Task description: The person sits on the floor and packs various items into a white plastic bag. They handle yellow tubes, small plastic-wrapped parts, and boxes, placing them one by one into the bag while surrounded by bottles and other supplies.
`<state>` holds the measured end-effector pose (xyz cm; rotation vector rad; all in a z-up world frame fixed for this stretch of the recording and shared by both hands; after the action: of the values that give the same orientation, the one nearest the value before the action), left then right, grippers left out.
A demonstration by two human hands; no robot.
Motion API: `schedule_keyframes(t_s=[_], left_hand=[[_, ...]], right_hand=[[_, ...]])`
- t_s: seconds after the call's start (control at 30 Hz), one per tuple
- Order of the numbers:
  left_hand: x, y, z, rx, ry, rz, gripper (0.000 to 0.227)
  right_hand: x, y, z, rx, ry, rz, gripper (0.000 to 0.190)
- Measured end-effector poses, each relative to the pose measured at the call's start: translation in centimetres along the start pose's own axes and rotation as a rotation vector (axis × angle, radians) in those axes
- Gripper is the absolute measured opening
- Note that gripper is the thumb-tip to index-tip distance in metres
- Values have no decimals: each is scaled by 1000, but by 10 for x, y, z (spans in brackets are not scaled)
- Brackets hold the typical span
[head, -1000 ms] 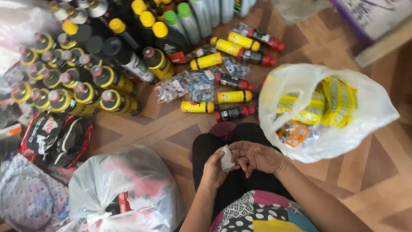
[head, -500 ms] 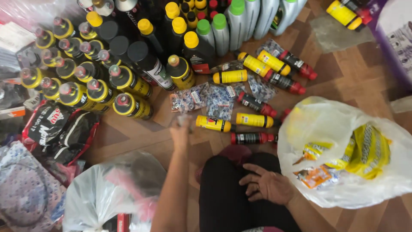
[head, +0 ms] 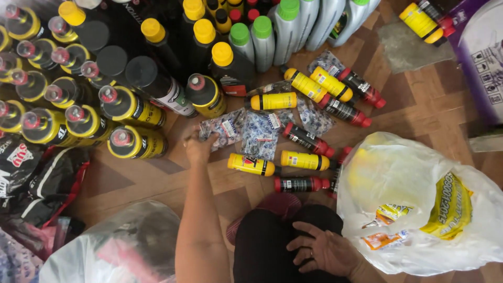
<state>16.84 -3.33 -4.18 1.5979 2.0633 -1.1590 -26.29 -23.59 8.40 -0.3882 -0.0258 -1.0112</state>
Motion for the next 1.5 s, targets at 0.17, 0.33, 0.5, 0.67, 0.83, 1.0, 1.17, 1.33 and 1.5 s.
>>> schedule_keyframes(t_s=[0.17, 0.33, 0.5, 0.67, 0.83, 1.0, 1.17, 1.33, 1.5], left_hand=[[24, -15, 20, 104, -344, -2, 46], [1, -65, 2, 66, -532, 227, 36], [-84, -202, -84, 209, -272, 655, 45], [-68, -330, -96, 179, 117, 1286, 16], [-61, -459, -97, 561, 83, 1607, 6], [-73, -505, -130, 814, -78, 1211, 32], [-75, -515, -143, 769, -560, 839, 22], [-98, -511, -141, 500, -591, 879, 42], [-92, -537, -104, 434, -86, 1362, 46]], right_hand=[[2, 1, 2, 19, 6, -15, 81], [4, 3, 8, 32, -29, -39, 78], [1, -1, 14, -24, -126, -44, 76], [-22, 17, -10, -13, -122, -151, 85], [-45, -2, 56, 62, 206, -301, 86], [-57, -33, 91, 48, -58, -326, 78], [-49, -44, 103, 102, -13, -352, 85], [-53, -43, 15, -381, -75, -506, 56], [-54, -49, 59, -224, -61, -486, 64]])
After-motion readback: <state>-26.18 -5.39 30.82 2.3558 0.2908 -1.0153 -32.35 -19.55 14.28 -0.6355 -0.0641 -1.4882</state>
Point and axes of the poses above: each hand's wrist, its own y-axis towards the middle knuckle, its own z-axis out of the palm, x = y × z, the point moved 2 cm from there along y, towards the middle knuckle, and after that the axes turned 11 degrees about -y, right-handed, at the moved point
